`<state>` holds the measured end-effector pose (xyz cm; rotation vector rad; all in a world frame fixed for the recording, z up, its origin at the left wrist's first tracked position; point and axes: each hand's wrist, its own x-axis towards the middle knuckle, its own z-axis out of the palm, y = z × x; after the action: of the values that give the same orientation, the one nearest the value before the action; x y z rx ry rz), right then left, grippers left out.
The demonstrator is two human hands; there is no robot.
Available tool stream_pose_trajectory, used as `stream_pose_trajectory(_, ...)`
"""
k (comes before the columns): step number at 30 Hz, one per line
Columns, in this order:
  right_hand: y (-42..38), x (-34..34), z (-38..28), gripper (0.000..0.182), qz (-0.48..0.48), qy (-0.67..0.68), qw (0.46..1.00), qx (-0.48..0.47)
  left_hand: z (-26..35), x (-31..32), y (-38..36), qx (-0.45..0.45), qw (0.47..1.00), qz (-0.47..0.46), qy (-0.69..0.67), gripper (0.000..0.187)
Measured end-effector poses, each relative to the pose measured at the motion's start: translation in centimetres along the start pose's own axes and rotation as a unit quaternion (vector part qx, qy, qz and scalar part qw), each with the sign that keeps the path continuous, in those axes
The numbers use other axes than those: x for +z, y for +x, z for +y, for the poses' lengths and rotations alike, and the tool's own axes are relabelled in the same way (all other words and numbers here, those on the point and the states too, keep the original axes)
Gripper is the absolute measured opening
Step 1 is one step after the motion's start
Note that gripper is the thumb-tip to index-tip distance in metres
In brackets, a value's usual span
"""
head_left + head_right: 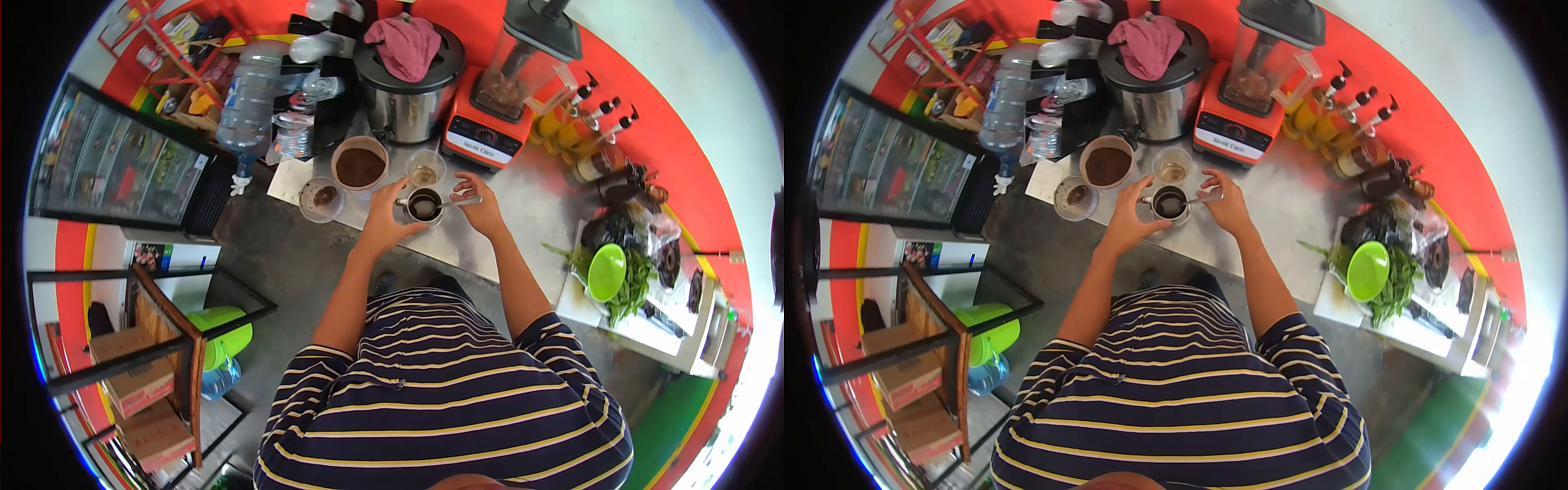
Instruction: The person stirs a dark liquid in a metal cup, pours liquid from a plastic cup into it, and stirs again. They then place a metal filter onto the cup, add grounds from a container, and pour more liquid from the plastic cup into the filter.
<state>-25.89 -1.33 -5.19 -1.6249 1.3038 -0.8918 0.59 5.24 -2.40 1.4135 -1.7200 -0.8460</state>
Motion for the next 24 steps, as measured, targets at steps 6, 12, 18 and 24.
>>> stream_pose_trajectory(6, 4.9, 0.9, 1.2, 0.079, -0.103, -0.021, 0.994, -0.013, 0.8, 0.5, 1.0, -0.110, 0.991, 0.044, -0.066, 0.090)
stream_pose_trajectory(12, 7.8, 2.3, 3.0, 0.094, -0.174, -0.035, 0.983, -0.051, 0.6, 1.2, 2.8, -0.194, 0.976, 0.041, -0.093, 0.072)
stream_pose_trajectory(18, 9.3, 2.9, 4.1, 0.094, -0.198, 0.008, 0.978, -0.068, 2.2, 1.6, 4.0, -0.192, 0.977, 0.044, -0.077, 0.066)
stream_pose_trajectory(24, 9.5, 0.2, -2.1, 0.094, -0.192, 0.097, 0.974, -0.076, 2.5, 0.8, 3.6, -0.132, 0.976, 0.079, -0.157, 0.053)
